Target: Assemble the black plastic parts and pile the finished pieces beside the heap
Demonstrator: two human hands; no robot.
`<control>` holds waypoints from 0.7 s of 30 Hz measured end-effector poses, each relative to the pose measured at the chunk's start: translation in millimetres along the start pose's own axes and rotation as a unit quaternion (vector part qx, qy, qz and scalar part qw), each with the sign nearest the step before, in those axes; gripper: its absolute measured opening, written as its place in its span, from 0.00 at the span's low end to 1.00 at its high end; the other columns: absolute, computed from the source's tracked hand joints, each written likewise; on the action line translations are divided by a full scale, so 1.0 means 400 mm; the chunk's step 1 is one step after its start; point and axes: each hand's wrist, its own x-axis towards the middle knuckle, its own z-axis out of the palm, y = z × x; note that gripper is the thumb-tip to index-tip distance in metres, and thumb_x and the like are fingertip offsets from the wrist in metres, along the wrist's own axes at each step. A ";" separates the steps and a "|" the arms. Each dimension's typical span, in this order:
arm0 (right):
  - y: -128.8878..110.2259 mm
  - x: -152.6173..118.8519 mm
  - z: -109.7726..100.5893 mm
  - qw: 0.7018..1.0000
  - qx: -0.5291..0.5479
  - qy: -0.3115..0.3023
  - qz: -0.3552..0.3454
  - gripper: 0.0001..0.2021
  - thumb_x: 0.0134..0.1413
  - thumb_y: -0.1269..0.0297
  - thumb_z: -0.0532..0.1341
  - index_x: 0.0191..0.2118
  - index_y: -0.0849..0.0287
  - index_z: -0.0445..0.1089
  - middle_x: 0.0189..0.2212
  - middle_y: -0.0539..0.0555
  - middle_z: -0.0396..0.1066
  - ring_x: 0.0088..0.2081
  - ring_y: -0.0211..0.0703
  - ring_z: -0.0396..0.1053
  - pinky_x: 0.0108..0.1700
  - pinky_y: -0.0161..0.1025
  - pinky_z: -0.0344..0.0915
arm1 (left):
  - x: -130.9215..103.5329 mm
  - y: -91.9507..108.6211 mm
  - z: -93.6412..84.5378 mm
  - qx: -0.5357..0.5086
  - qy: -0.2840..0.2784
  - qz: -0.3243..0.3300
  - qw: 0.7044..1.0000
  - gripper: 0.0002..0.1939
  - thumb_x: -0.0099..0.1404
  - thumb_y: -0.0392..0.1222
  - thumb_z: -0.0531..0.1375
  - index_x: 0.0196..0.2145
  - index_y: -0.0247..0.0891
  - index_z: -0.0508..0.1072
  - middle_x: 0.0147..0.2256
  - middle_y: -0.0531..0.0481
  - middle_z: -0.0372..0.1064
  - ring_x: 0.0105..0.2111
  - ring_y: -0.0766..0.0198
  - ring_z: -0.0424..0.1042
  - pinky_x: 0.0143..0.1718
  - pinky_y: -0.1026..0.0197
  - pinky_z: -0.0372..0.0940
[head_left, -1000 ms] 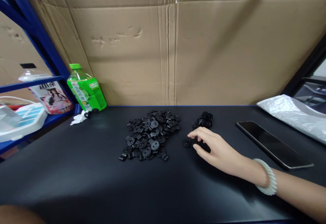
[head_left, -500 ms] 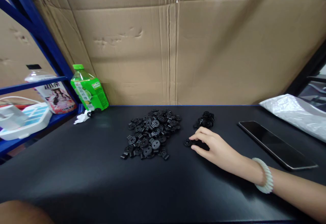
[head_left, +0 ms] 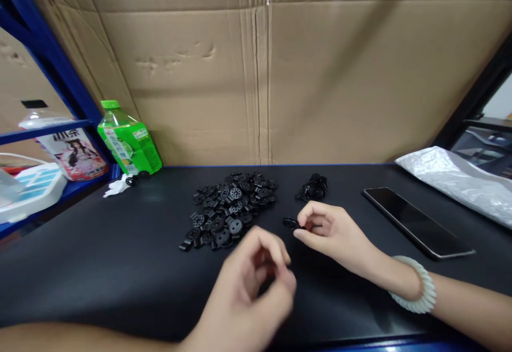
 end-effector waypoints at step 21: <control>-0.025 -0.032 0.017 0.904 0.338 -0.234 0.121 0.18 0.55 0.72 0.56 0.51 0.55 0.56 0.39 0.52 0.67 0.38 0.43 0.73 0.41 0.48 0.71 | 0.068 -0.080 -0.020 -0.023 0.135 0.146 0.980 0.12 0.58 0.32 0.67 0.39 0.45 0.81 0.37 0.51 0.72 0.38 0.62 0.73 0.42 0.63 0.68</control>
